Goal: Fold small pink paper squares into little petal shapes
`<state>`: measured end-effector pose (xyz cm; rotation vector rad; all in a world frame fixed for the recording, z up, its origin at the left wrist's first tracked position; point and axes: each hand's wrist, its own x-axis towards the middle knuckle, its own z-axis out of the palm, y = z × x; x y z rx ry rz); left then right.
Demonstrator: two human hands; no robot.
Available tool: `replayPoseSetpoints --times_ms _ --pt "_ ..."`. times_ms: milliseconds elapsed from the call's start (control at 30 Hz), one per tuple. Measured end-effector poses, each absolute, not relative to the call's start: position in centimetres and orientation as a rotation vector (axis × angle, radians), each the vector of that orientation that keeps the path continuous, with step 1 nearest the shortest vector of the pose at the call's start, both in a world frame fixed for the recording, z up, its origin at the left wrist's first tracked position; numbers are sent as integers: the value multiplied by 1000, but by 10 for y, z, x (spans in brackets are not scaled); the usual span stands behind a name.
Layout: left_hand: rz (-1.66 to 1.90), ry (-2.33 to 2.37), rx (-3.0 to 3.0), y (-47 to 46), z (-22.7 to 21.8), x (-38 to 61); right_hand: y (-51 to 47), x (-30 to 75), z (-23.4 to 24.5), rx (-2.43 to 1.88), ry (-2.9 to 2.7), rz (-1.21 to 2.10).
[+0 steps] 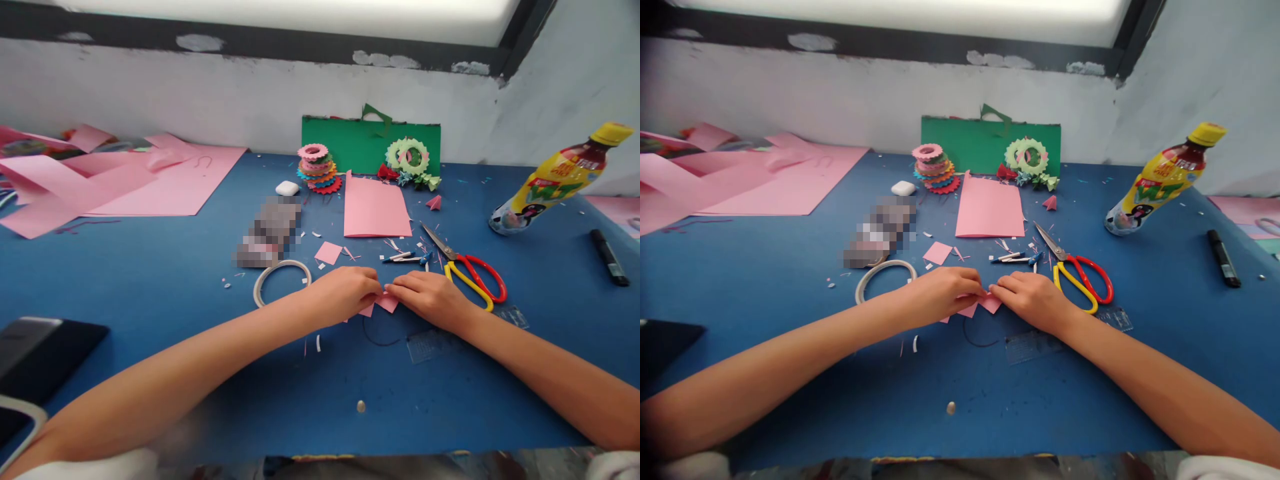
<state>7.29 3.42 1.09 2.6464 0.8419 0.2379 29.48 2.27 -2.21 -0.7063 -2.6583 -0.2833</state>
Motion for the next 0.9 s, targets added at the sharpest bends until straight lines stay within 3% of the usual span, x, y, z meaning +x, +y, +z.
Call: replayPoseSetpoints --times_ms 200,733,900 --pt "174 929 2680 30 13 77 22 293 -19 -604 -2629 -262" --pt "-159 572 3031 32 27 71 30 298 -10 -490 -2835 -251" --pt "-115 588 3150 26 19 75 28 298 -10 -488 -2830 -264"
